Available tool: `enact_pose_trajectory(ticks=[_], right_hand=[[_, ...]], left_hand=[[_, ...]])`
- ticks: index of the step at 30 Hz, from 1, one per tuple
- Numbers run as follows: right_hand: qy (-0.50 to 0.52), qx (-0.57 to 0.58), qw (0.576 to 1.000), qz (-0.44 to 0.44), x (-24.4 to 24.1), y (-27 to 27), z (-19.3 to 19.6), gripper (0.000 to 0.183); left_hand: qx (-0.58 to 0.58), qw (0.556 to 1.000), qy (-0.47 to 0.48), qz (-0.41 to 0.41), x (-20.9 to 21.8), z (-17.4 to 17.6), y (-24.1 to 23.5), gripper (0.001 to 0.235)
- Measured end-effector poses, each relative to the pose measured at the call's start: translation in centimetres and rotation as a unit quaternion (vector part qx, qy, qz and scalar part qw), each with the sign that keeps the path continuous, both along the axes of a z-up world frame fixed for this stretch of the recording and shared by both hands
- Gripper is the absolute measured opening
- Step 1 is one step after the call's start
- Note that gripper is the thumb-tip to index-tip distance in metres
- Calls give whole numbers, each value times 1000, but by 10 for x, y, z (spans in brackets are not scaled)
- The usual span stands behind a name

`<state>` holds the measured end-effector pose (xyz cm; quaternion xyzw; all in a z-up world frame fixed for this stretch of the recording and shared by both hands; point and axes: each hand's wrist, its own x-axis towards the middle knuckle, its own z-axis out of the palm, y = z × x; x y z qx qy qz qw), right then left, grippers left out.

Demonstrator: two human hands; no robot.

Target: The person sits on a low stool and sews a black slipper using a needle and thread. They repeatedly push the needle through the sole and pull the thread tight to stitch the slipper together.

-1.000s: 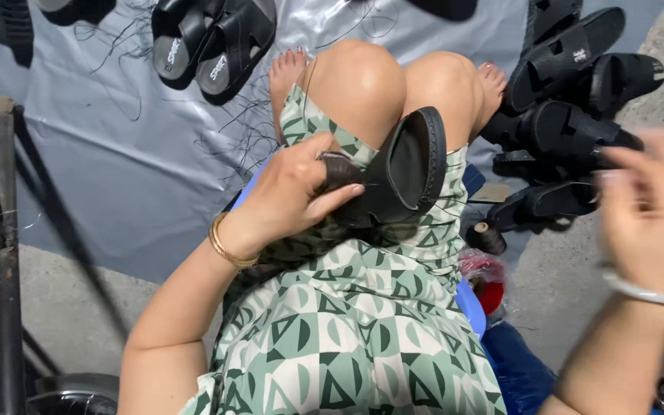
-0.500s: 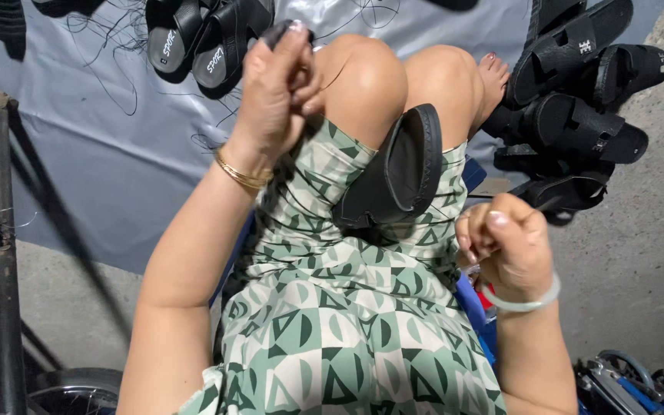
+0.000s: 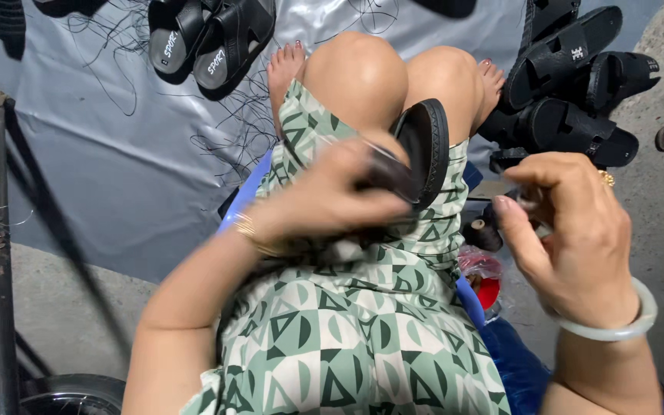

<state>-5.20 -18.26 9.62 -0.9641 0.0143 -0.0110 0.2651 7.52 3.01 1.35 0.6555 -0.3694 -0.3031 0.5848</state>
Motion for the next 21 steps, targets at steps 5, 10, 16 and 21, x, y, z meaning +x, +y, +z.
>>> enact_pose_trajectory(ticks=[5,10,16,21], right_hand=[[107,-230,965,63,-26,-6,-10,38],[115,-382,909,117,-26,3,-15,44],[125,-398,901,120,-25,7,-15,48],[154,-400,896,115,-25,8,-12,54]], left_hand=[[-9,900,304,312,61,-51,91,16],[56,936,-147,316,42,-27,56,31],[205,927,-314,-13,-17,-29,-12,128],[231,909,-345,-36,-18,-34,-31,134]])
